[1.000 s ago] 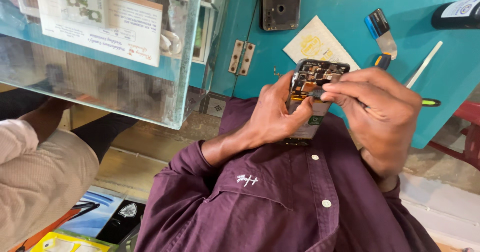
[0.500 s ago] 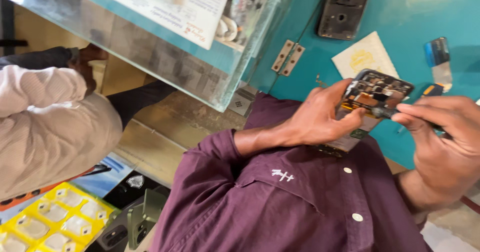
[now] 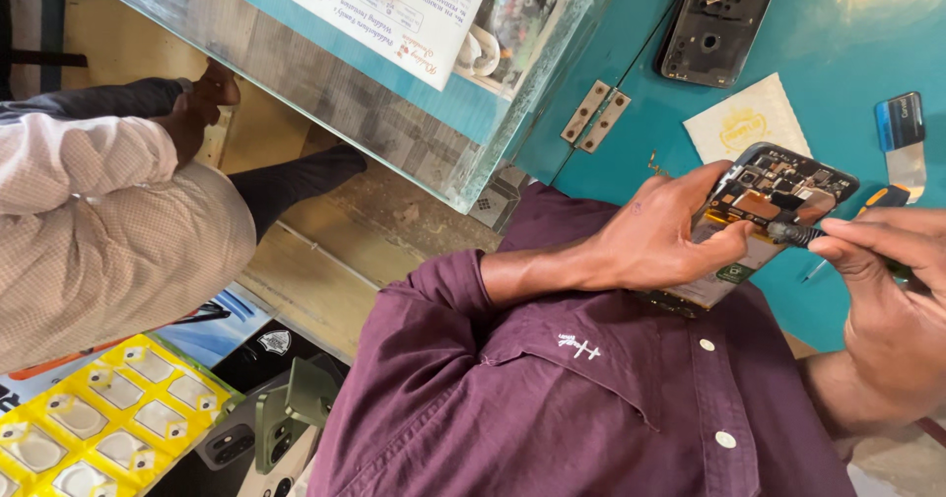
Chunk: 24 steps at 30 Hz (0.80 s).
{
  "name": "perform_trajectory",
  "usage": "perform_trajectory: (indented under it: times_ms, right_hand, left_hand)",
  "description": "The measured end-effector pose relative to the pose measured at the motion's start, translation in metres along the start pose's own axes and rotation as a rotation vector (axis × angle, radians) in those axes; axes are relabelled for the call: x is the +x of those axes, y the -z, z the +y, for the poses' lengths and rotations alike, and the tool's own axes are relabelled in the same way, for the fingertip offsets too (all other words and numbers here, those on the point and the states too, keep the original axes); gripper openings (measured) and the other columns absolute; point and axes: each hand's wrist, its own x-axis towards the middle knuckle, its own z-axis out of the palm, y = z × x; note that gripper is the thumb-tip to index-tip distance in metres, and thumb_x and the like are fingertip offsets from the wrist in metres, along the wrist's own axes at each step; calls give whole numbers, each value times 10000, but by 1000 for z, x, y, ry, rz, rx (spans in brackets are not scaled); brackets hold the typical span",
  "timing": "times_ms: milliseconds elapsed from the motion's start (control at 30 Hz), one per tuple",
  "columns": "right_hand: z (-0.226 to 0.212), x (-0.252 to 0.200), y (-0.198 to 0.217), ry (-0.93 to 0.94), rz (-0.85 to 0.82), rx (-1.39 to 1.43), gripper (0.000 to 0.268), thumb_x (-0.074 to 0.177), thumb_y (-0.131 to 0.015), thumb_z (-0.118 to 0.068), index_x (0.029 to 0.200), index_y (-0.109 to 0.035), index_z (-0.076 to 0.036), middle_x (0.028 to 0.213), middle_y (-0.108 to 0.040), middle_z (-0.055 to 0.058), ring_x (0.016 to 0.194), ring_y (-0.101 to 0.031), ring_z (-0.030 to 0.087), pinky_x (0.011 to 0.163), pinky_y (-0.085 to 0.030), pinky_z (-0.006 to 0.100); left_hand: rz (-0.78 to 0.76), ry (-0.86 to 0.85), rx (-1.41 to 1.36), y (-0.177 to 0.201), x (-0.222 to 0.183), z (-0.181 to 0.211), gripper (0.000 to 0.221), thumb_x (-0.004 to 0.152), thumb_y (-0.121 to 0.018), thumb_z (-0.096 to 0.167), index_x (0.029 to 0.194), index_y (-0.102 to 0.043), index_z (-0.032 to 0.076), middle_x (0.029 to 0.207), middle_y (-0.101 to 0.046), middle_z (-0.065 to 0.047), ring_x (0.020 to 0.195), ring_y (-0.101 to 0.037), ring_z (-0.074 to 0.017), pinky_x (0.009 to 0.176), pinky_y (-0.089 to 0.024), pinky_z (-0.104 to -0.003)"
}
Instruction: The person holds a disassembled smartphone and uses a screwdriver to manipulate internal components, including the battery and motherboard. They repeatedly rotate the device to access different areas while working on the internal assembly.
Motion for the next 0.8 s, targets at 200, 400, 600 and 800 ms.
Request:
perform_trajectory:
  times_ms: [200,400,600,800]
  right_hand:
    - [-2,3,-2,71,11,-32,132,1100,-766,9,1218,-732,57,1116,-647,129,966,-640,162,876,-510,217]
    - [-2,1,-2,57,43,4,134,1097,-774,13,1217,-736,62,1105,-647,132,952,-639,166,866,-513,222]
    - [3,-1,0,49,46,22,165,1069,-753,8,1224,-738,62,1096,-650,126,937,-638,162,857,-507,218]
    - [-19,10,-5,90,107,-3,199,1022,-875,-15,1163,-753,52,1064,-654,134,906,-616,183,784,-465,223]
  left_hand:
    - [5,-31,23,0,1,0,526,911,-662,255,1347,-567,-23,964,-735,-156,804,-761,-224,703,-584,-356]
    - [-16,-14,11,0,1,1,532,907,-656,252,1353,-565,-25,954,-739,-160,807,-771,-237,707,-587,-361]
    - [-25,-7,35,-1,2,-1,497,894,-656,251,1308,-579,-12,942,-734,-162,789,-761,-253,694,-583,-368]
    - [-33,37,80,0,2,3,376,903,-667,239,1202,-625,15,933,-739,-171,824,-762,-279,730,-590,-373]
